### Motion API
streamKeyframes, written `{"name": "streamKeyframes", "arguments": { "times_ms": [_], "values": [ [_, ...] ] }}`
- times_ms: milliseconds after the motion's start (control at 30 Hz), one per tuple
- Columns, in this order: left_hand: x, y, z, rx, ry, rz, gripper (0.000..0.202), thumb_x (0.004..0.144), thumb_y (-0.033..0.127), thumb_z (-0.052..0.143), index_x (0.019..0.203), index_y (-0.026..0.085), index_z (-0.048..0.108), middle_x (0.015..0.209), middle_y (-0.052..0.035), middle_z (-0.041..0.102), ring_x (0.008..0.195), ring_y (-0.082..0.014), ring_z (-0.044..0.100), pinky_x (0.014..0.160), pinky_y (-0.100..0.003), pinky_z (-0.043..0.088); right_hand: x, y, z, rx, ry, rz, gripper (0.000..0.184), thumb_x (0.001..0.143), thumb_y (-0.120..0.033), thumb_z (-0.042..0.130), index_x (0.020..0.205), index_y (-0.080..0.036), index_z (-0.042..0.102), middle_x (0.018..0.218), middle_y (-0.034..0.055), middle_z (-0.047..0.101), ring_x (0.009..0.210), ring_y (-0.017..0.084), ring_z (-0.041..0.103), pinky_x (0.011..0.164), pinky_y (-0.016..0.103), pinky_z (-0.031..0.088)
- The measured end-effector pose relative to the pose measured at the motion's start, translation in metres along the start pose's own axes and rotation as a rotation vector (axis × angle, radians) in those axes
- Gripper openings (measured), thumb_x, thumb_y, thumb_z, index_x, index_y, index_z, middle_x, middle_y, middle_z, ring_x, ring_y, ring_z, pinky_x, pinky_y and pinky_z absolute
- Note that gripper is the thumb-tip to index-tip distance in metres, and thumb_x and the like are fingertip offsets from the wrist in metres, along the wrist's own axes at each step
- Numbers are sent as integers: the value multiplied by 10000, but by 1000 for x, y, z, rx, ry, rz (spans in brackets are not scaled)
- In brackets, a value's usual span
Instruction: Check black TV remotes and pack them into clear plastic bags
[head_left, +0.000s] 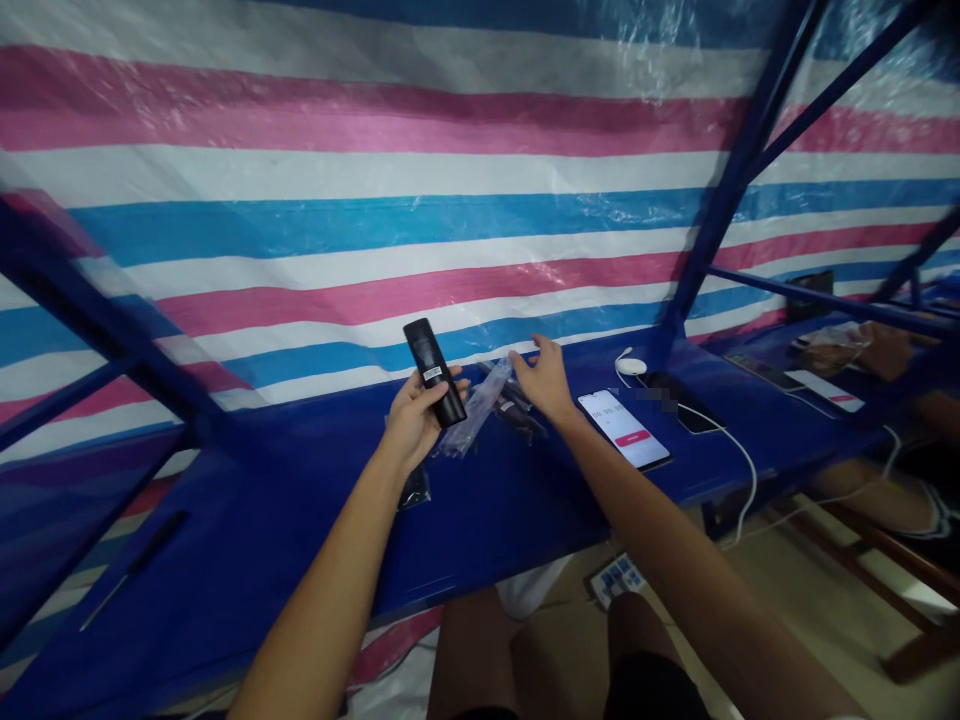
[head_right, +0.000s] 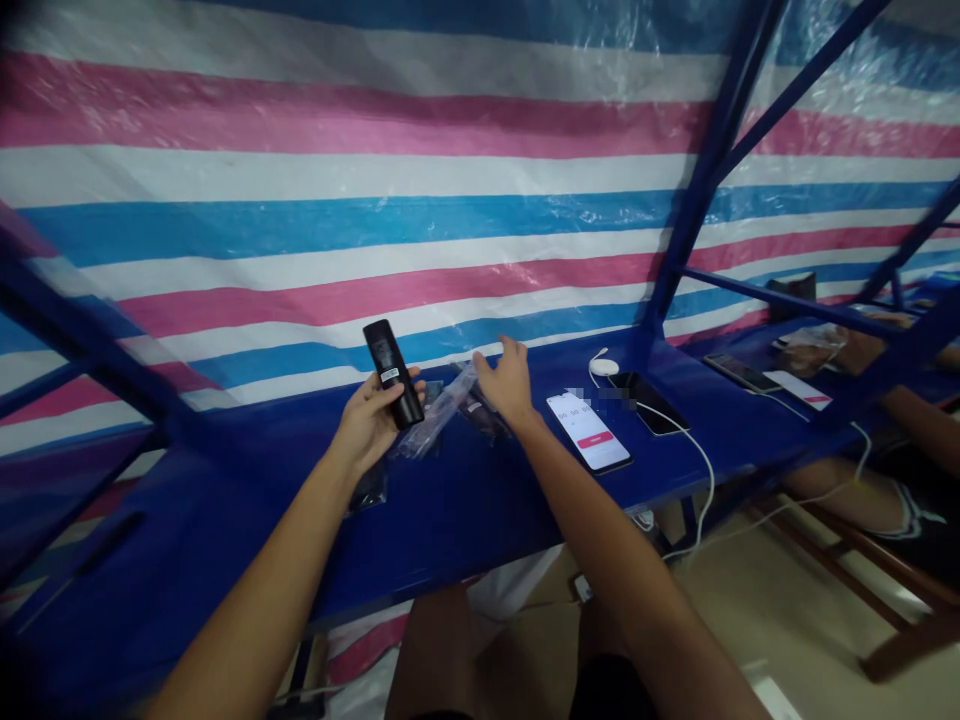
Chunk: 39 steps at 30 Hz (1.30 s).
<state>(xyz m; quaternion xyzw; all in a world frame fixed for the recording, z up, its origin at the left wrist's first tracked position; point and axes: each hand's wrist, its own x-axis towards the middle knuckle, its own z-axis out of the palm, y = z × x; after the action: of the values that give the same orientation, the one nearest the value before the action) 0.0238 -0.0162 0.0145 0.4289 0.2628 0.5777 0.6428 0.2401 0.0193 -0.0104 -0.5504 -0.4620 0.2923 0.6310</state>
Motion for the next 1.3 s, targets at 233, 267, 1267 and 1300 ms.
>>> {"name": "streamKeyframes", "arguments": {
  "times_ms": [233, 267, 1267, 1300],
  "values": [
    [3, -15, 3, 6, 79, 133, 309, 803, 171, 806, 1089, 181, 690, 1110, -71, 748, 1036, -204, 717, 916, -323, 575, -44, -16, 39, 199, -653, 65, 489, 955, -682, 555, 978, -196, 601, 741, 7, 687, 457, 127, 632, 363, 206, 383],
    [2, -16, 4, 19, 92, 159, 282, 838, 211, 792, 1102, 188, 695, 1123, -70, 746, 1053, -196, 707, 899, -295, 571, -48, -16, 42, 252, -696, 114, 477, 932, -676, 604, 996, -204, 580, 759, 2, 691, 462, 133, 651, 346, 200, 382],
    [-7, -21, 18, -147, 335, 380, 560, 1051, 666, 380, 1159, 188, 650, 741, -1, 568, 568, -117, 556, 554, -246, 488, -88, -18, 49, 298, -959, 285, 658, 859, -749, 644, 651, -128, 713, 589, 74, 711, 416, 101, 608, 399, 180, 488],
    [-7, -20, 18, -146, 339, 368, 563, 1052, 667, 374, 1162, 189, 651, 742, -2, 566, 569, -117, 554, 552, -244, 484, -89, -19, 49, 307, -960, 278, 655, 862, -742, 644, 652, -127, 716, 595, 77, 714, 420, 100, 609, 406, 179, 491]
  ]
}}
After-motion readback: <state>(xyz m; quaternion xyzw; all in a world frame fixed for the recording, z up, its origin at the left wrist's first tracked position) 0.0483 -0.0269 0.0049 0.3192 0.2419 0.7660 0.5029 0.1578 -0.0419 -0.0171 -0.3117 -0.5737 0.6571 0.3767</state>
